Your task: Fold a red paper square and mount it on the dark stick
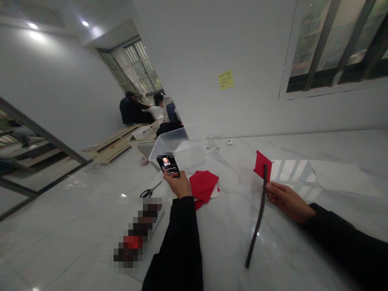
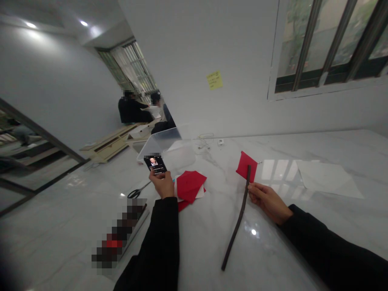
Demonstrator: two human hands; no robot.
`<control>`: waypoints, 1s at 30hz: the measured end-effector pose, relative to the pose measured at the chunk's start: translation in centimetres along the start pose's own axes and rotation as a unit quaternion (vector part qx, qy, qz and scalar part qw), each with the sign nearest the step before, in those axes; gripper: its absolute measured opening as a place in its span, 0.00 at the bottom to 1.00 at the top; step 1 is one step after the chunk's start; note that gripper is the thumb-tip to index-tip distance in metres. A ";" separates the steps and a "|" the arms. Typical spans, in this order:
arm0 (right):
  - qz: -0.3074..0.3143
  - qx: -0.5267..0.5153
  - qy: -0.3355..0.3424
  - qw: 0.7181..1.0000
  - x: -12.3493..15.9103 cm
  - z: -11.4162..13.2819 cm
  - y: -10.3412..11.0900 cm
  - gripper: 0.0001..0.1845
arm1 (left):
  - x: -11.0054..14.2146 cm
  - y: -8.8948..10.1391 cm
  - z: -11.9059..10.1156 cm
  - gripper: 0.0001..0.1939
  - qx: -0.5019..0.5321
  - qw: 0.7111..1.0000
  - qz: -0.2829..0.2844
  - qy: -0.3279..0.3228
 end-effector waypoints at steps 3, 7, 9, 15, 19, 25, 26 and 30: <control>-0.008 0.008 0.003 1.000 0.1 0.2 -0.1 0.16 | 2.5 -0.6 -3.1 0.29 0.028 0.997 0.060 -0.029; -0.023 0.046 0.018 0.999 0.4 0.8 0.0 0.18 | 11.0 -3.4 -6.5 0.17 0.073 0.929 0.362 0.015; -0.036 0.080 0.033 0.996 0.4 1.1 0.5 0.19 | 16.2 -4.5 -7.3 0.17 0.087 0.861 0.499 0.038; -0.085 0.153 0.078 0.981 0.7 1.8 3.0 0.21 | 24.3 -5.0 -6.9 0.19 0.096 0.746 0.655 0.067; -0.072 0.214 0.097 0.969 1.0 1.9 3.2 0.22 | 24.7 -4.5 -6.1 0.20 0.136 0.708 0.679 0.142; -0.069 0.207 0.112 0.970 1.0 1.9 3.1 0.21 | 24.8 -3.9 -5.5 0.24 0.166 0.609 0.706 0.320; -0.069 0.191 0.110 0.973 0.9 1.9 3.2 0.21 | 25.0 -3.7 -5.6 0.25 0.168 0.578 0.721 0.343; -0.058 0.141 0.094 0.984 0.7 1.9 3.5 0.20 | 25.0 -3.0 -6.1 0.26 0.178 0.498 0.763 0.370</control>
Point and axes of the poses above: each hand's wrist, its own x-axis away from the middle knuckle, its own y-axis out of the back of the hand, z = x × y, the point moved 3 cm from there along -x, towards the middle knuckle, and after that the axes turned 9 degrees about -z, right-handed, at the moved point
